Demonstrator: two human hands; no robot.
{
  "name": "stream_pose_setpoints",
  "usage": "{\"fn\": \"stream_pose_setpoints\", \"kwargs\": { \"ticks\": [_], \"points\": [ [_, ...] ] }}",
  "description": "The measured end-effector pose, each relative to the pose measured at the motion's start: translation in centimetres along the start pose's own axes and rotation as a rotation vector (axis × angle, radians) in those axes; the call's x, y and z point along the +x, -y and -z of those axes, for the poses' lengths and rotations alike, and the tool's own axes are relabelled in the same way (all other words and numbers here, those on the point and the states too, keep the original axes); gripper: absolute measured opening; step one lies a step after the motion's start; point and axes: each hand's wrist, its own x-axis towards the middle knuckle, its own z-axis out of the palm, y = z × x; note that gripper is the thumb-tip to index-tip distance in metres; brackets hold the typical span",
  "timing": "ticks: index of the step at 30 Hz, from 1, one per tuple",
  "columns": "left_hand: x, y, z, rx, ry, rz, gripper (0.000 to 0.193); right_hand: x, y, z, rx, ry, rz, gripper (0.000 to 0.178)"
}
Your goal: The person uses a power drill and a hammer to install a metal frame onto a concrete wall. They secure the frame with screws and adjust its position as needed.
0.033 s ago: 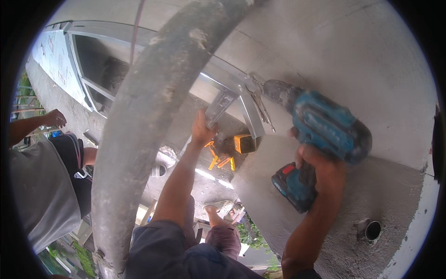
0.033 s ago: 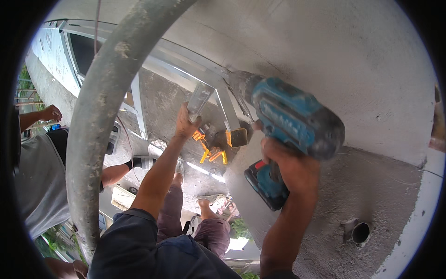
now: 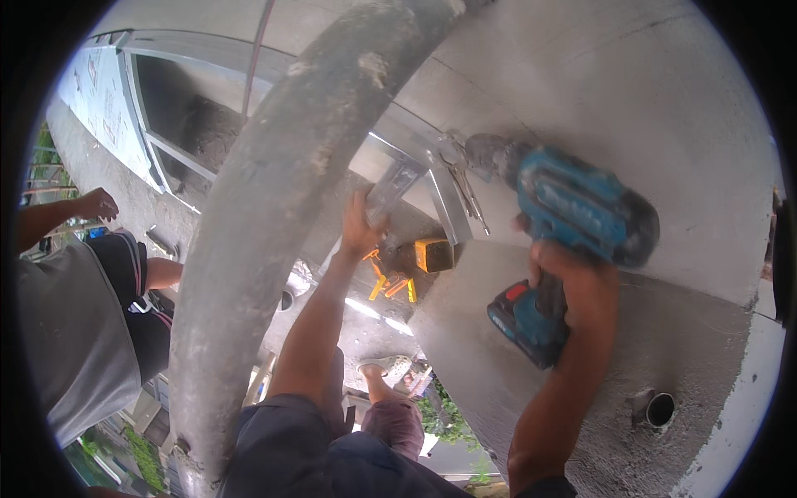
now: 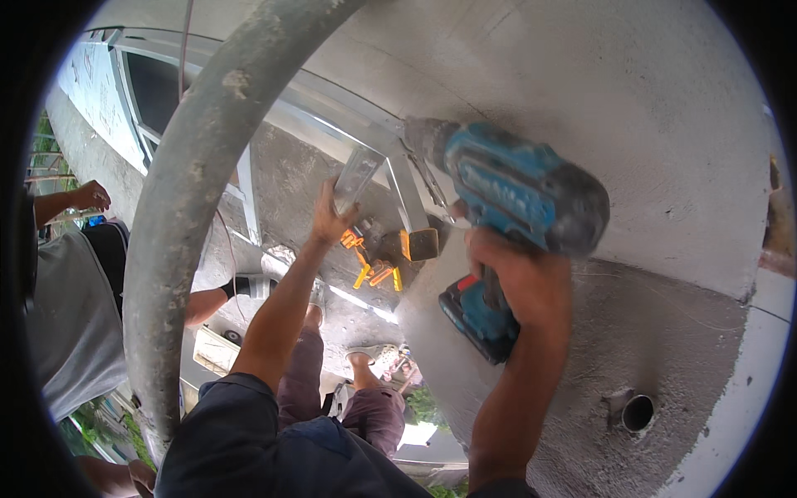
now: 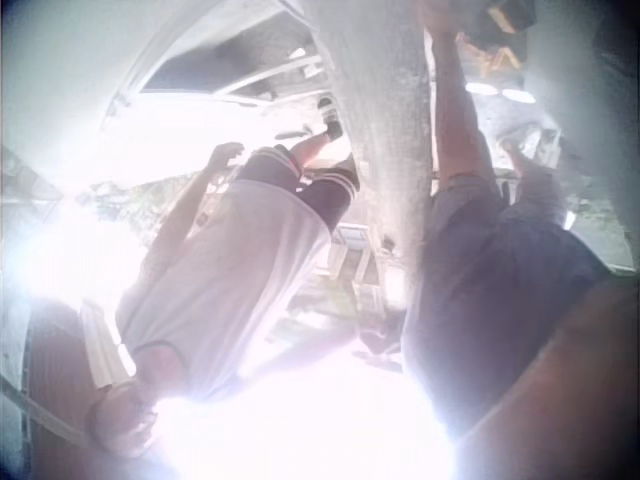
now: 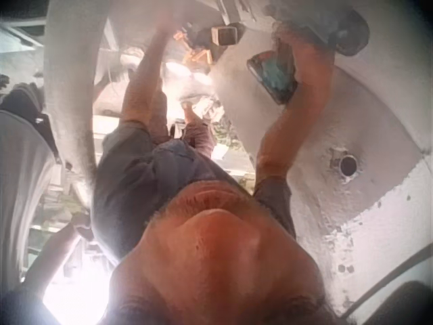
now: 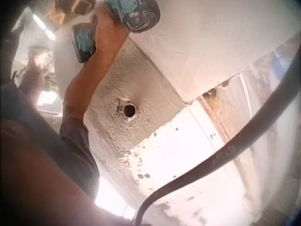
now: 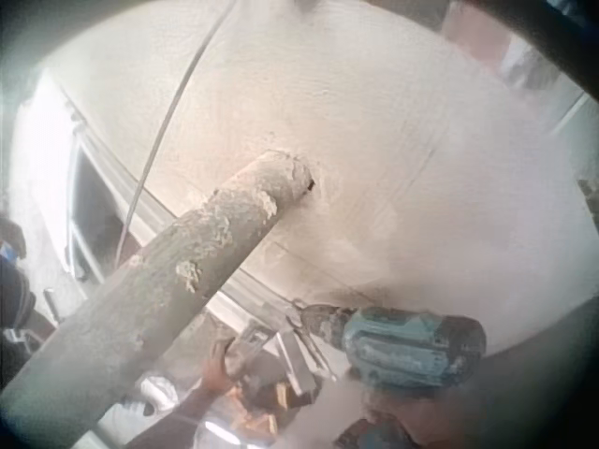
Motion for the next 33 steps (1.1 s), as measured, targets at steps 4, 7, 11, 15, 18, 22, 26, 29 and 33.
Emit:
{"fn": "stream_pose_setpoints", "kwargs": {
  "ticks": [4, 7, 11, 15, 18, 22, 26, 29, 33],
  "points": [
    [4.1, -8.6, 1.4, -0.425, -0.048, 0.249, 0.075, 5.1, 4.2, -1.1, -0.159, 0.130, -0.035, 0.024],
    [6.5, -14.1, 0.3, -0.567, 0.053, 0.336, 0.075, 7.5, 5.5, -1.4, -0.308, 0.197, -0.046, 0.017],
    [7.3, -13.3, -0.5, -0.478, 0.019, 0.329, 0.075, 9.0, 5.5, -2.7, -0.405, 0.213, -0.010, 0.016],
    [7.0, -9.3, -3.3, -0.471, -0.093, 0.263, 0.072, 10.4, 5.9, -3.1, -0.439, 0.234, -0.024, 0.017],
    [7.0, -7.6, -3.8, -0.440, -0.127, 0.239, 0.070, 11.4, 6.1, -3.5, -0.487, 0.276, 0.021, 0.018],
    [7.2, -8.6, -3.4, -0.357, -0.091, 0.281, 0.068, 12.1, 5.9, -3.0, -0.625, 0.324, 0.107, 0.019],
    [7.8, -8.8, -3.1, -0.469, -0.080, 0.233, 0.070, 12.5, 7.2, -3.7, -0.783, 0.319, 0.154, 0.018],
    [7.9, -10.0, -2.1, -0.471, -0.028, 0.228, 0.071, 12.2, 7.6, -3.9, -0.714, 0.322, 0.131, 0.016],
    [7.7, -12.9, 0.7, -0.390, 0.050, 0.282, 0.071, 12.7, 7.1, -4.0, -0.815, 0.369, 0.098, 0.031]
  ]
}}
